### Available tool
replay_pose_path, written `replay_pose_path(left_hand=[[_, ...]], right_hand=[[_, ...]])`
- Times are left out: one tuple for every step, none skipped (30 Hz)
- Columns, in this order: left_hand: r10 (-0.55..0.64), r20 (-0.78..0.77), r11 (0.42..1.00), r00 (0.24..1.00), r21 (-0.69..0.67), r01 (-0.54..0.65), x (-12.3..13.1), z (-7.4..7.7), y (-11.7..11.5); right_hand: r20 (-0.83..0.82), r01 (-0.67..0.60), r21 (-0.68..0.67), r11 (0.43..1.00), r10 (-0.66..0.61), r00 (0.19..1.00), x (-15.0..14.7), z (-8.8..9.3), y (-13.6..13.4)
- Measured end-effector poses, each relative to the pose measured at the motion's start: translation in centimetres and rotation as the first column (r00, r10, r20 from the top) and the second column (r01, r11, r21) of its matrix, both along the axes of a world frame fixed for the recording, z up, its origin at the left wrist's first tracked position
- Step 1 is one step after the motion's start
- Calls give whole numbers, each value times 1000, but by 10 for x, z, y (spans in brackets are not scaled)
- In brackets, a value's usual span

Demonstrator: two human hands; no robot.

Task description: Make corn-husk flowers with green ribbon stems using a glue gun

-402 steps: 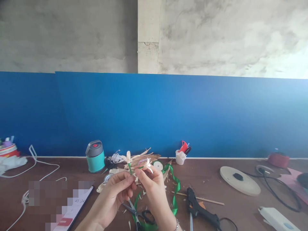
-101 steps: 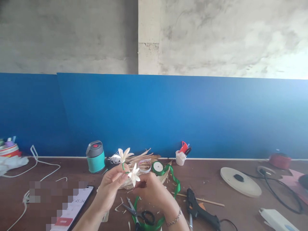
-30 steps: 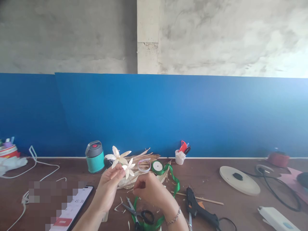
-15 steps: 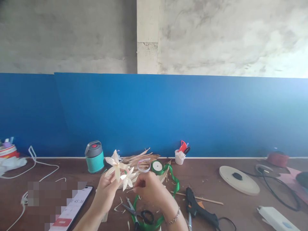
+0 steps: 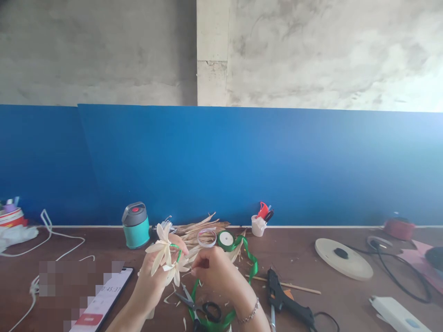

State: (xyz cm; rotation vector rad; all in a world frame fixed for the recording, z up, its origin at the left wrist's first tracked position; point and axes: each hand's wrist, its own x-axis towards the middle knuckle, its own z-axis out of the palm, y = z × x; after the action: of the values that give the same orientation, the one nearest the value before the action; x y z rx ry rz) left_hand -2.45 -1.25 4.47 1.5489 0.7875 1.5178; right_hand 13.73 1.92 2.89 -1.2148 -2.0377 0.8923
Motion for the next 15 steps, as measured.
replay_pose_path(left_hand=[[-10, 10, 1000, 1000, -3, 11, 1, 2, -1], [-10, 16, 1000, 1000, -4, 10, 1, 3, -1], [-3, 18, 1000, 1000, -1, 3, 2, 5, -2], [1, 16, 1000, 1000, 2, -1, 2, 6, -2], [5, 18, 1000, 1000, 2, -5, 1, 6, -3], [2, 22, 1000, 1000, -1, -2, 1, 6, -3], [-6, 28, 1000, 1000, -13, 7, 0, 6, -3], [-16, 41, 999, 999, -30, 17, 0, 5, -3], [-30, 60, 998, 998, -47, 33, -1, 4, -2], [-46, 81, 997, 996, -61, 51, -2, 3, -2], [-60, 101, 995, 993, -69, 67, -3, 2, -1], [-69, 116, 995, 991, -68, 78, -4, 0, 0], [-65, 130, 995, 989, -65, 74, -5, -1, 1], [-28, 150, 997, 988, -62, 38, -6, -2, 2], [17, 164, 998, 986, -63, -6, -8, -3, 3]], right_hand=[[1, 0, 3, 1000, 0, 1000, 0, -1, 0], [-1, -2, 5, 1000, 2, 1000, 0, -2, 0], [-4, -7, 5, 1000, 7, 1000, 0, -2, 0], [-7, -9, 2, 1000, 9, 1000, 0, -2, 0], [-11, -11, -2, 1000, 11, 1000, 0, -2, 0], [-16, -10, -4, 1000, 10, 1000, 0, -2, 0], [-23, -10, -7, 1000, 10, 1000, 0, -2, 0], [-29, -9, -12, 1000, 8, 1000, 0, -1, 0], [-33, -8, -20, 1000, 8, 999, 0, 0, 0], [-35, -10, -29, 1000, 9, 999, 0, 1, -1], [-34, -9, -39, 999, 8, 999, 0, 2, -1], [-29, -9, -48, 999, 8, 1000, -1, 3, -2], [-22, -13, -55, 998, 12, 1000, -1, 5, -3], [-15, -19, -58, 998, 18, 1000, -1, 6, -4], [-11, -26, -57, 998, 25, 1000, -1, 7, -5]])
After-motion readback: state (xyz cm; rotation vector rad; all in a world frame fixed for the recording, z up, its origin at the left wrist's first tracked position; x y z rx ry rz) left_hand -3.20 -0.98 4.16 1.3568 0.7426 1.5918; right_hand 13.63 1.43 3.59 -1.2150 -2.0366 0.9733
